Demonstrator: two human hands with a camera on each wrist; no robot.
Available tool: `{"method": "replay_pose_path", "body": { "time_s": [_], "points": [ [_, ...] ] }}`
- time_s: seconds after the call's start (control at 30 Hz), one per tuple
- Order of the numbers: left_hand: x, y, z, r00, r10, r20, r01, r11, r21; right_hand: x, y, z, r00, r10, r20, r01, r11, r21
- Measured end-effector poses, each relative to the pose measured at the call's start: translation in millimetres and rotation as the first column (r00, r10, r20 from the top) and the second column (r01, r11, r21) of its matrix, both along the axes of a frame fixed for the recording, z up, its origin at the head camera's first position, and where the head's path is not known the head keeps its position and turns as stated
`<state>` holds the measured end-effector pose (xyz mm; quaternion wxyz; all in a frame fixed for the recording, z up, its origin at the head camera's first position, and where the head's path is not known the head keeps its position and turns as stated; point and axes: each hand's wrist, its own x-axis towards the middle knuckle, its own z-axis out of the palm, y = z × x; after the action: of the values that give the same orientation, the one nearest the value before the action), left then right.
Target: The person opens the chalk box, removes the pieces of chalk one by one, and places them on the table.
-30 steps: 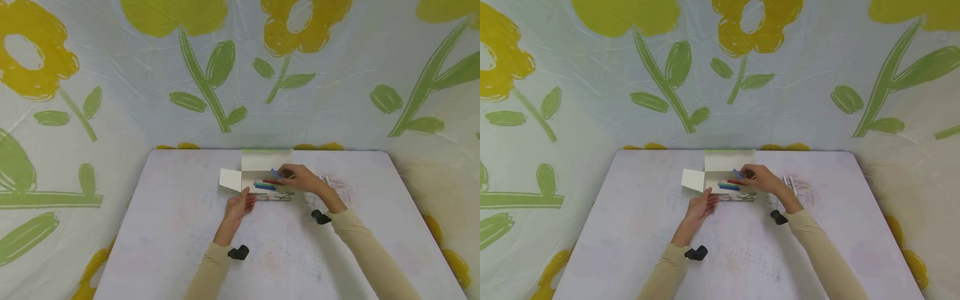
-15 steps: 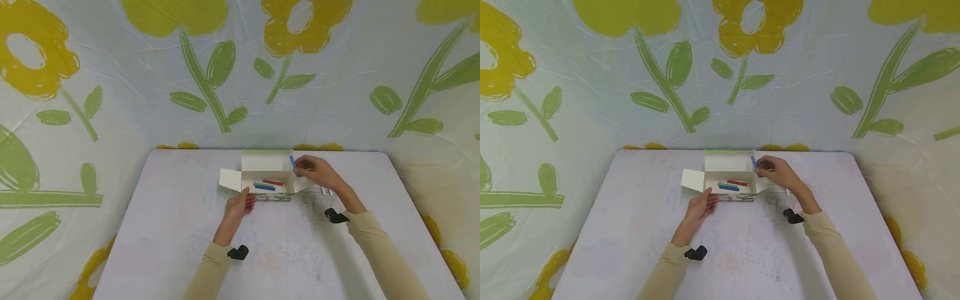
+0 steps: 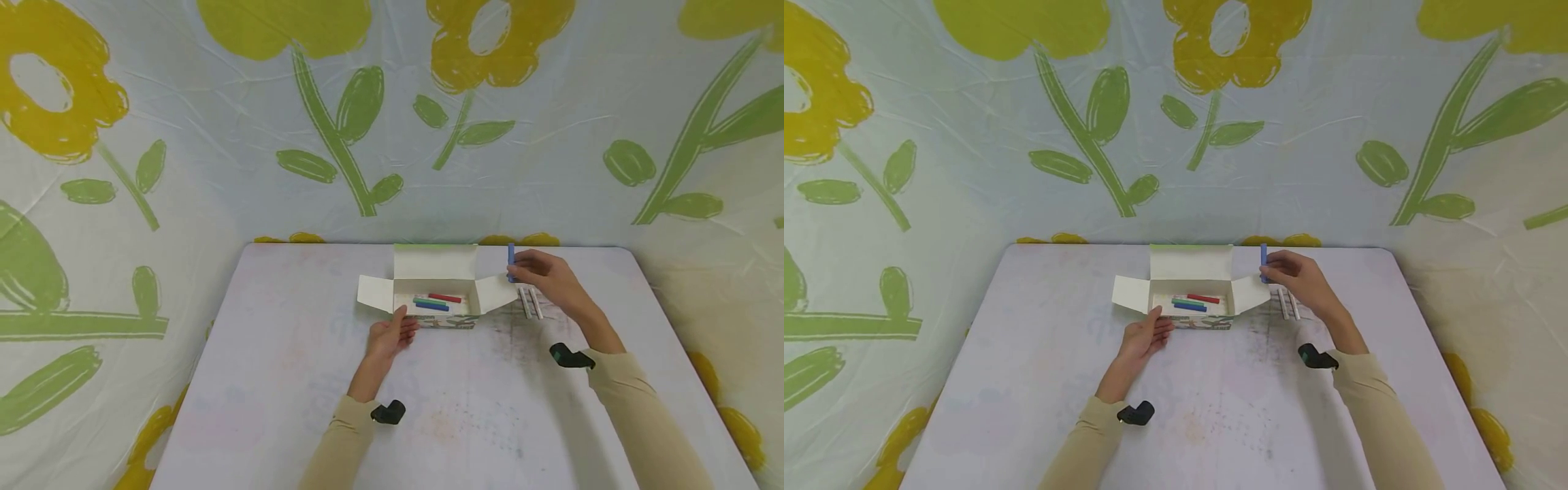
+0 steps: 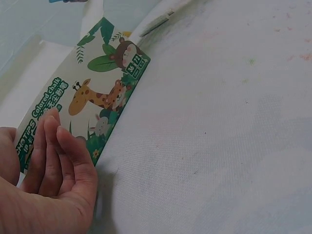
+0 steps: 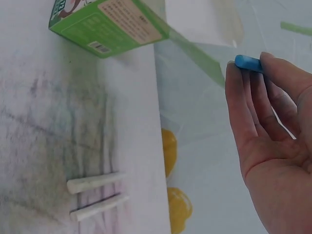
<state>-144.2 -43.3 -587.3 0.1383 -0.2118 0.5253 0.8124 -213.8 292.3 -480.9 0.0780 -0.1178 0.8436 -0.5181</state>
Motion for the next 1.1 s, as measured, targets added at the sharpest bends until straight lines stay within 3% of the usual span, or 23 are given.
{"method": "replay_pose_path", "body": {
  "time_s": [0.4, 0.63, 0.93, 1.1],
  "points": [
    [0.0, -1.0, -0.1, 1.000, -0.009, 0.000, 0.009, 1.000, -0.017, 10.0, 36.9, -27.1, 0.991, -0.135, 0.021, 0.135, 0.991, 0.018],
    [0.8, -1.0, 1.4, 1.000, -0.014, -0.004, 0.013, 0.999, -0.031, 19.3, 52.9, -40.8, 0.984, -0.174, 0.037, 0.173, 0.984, 0.040],
    [-1.3, -1.1, -3.3, 1.000, -0.021, -0.016, 0.021, 0.999, -0.034, 27.5, 66.4, -62.6, 0.963, -0.254, 0.091, 0.228, 0.947, 0.225],
    [-1.6, -2.2, -5.0, 1.000, -0.022, -0.020, 0.021, 0.999, -0.036, 28.6, 69.7, -77.8, 0.942, -0.305, 0.140, 0.261, 0.928, 0.266]
  ]
}}
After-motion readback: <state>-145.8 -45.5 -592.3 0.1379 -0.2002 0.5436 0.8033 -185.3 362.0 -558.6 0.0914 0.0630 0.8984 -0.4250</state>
